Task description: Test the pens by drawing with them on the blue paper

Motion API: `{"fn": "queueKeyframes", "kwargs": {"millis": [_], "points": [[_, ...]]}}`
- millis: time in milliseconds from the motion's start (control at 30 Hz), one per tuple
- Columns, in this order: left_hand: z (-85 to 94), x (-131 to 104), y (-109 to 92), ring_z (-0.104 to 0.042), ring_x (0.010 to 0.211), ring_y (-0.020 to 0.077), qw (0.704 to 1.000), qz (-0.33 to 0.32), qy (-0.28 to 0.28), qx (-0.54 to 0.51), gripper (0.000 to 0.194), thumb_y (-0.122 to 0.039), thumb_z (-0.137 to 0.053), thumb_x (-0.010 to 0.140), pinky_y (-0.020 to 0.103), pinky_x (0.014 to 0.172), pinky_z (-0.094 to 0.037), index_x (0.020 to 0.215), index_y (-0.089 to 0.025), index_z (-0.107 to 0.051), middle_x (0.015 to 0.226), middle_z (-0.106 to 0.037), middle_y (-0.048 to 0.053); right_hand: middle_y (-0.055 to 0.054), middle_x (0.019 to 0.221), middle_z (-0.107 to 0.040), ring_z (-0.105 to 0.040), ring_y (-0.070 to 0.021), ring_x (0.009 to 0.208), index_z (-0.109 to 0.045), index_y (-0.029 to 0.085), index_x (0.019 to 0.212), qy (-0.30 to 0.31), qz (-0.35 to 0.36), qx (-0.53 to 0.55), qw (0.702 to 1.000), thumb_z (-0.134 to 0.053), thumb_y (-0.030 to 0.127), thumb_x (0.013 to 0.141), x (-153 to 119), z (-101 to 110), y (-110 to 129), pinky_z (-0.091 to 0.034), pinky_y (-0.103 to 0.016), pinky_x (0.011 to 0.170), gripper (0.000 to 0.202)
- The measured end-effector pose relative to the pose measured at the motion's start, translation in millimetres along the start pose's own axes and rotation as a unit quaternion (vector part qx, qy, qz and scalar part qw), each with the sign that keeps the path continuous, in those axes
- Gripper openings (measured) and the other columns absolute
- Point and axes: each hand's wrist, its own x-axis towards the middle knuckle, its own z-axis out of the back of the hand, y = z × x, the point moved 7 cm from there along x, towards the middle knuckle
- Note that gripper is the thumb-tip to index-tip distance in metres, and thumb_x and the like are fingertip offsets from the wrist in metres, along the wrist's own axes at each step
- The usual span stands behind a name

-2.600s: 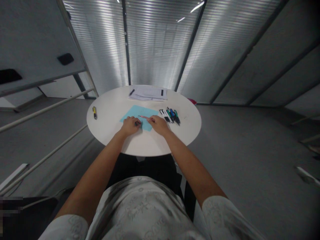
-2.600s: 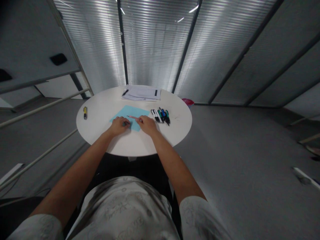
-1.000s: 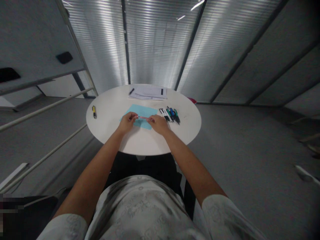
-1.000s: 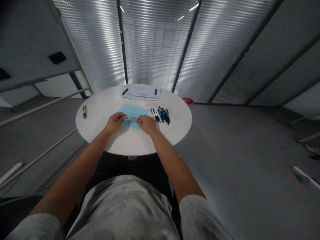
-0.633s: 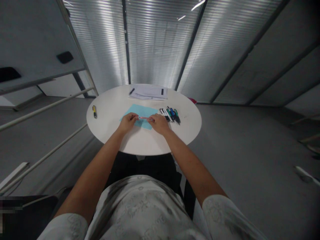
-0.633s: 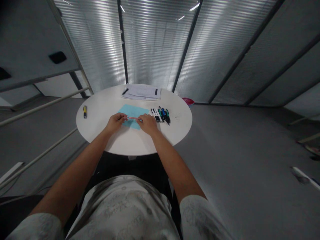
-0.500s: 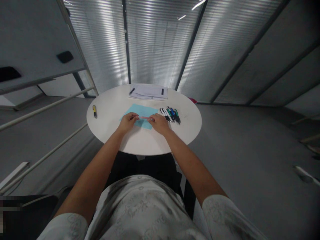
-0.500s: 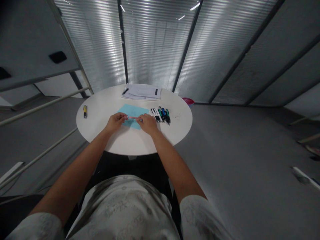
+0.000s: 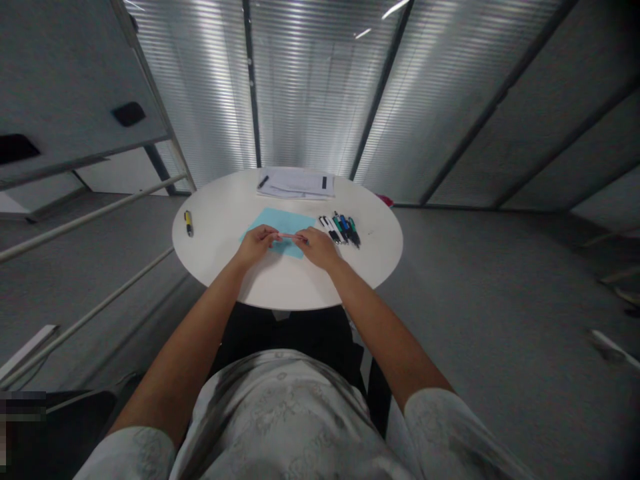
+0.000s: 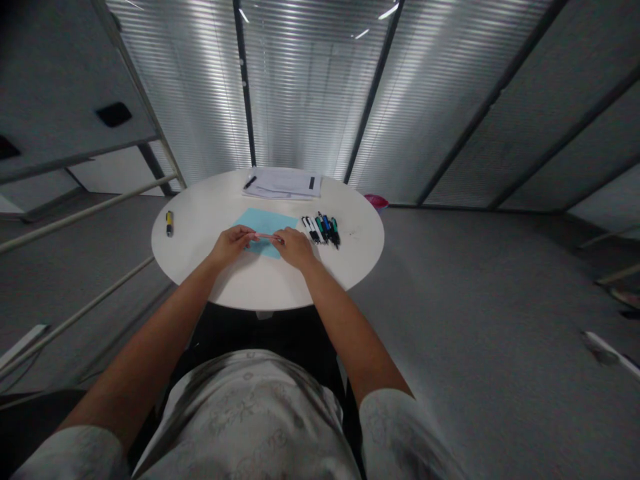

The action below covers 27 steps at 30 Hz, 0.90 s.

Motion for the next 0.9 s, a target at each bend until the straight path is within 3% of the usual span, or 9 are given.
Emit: {"fn": "queueKeyframes", "kwargs": {"millis": [167,267,600,800,900], "points": [[-1.3,0.9,1.2,-0.059,0.064,0.0137,0.999,0.002,0.004,-0.034,0.027,-0.040,-0.066,0.076,0.029,0.061,-0.046,0.089,-0.017,-0.060,0.079,-0.071,0.007,-0.003,0.097,-0.066,-0.057,-0.0155,0.083,-0.058,0.022,0.113,-0.001,-0.019,0.068,0.998,-0.053,0.036,0.093,-1.1,-0.6,-4.0,-0.037,-0.025,0.073,0.025],[-1.7,1.8,4.0,-0.061,0.067,0.0140,0.999,0.002,0.006,-0.049,0.026,-0.038,-0.067,0.076,0.028,0.062,-0.046,0.089,-0.018,-0.057,0.078,-0.071,0.006,-0.002,0.098,-0.066,-0.057,-0.0153,0.083,-0.057,0.023,0.110,0.008,-0.018,0.082,0.996,-0.051,0.036,0.094,-1.3,-2.0,-4.6,-0.037,-0.025,0.072,0.022],[-3.6,-0.3,0.5,-0.057,0.064,0.0132,0.999,-0.007,0.027,-0.035,0.023,-0.038,-0.066,0.074,0.029,0.063,-0.044,0.085,-0.019,-0.057,0.077,-0.070,0.004,-0.006,0.107,-0.064,-0.058,-0.0178,0.097,-0.063,0.024,0.111,0.024,0.024,0.021,0.999,-0.031,0.041,0.102,-2.1,-1.7,1.3,-0.039,-0.028,0.081,0.037],[-3.4,1.8,6.1,-0.059,0.066,0.0148,0.999,-0.001,0.027,-0.047,0.026,-0.039,-0.066,0.074,0.029,0.062,-0.045,0.087,-0.020,-0.054,0.077,-0.069,0.004,-0.005,0.111,-0.063,-0.059,-0.0180,0.094,-0.054,0.023,0.117,0.019,-0.009,0.039,0.999,-0.048,0.040,0.096,-3.6,-0.1,2.8,-0.039,-0.027,0.074,0.028],[-3.8,2.1,6.9,-0.062,0.068,0.0158,0.998,-0.004,0.029,-0.053,0.026,-0.038,-0.066,0.075,0.029,0.061,-0.045,0.088,-0.022,-0.050,0.076,-0.069,0.004,-0.005,0.107,-0.063,-0.058,-0.0170,0.093,-0.059,0.022,0.106,0.030,0.012,0.029,0.999,-0.039,0.038,0.100,-2.1,-2.4,4.8,-0.039,-0.027,0.075,0.026]]}}
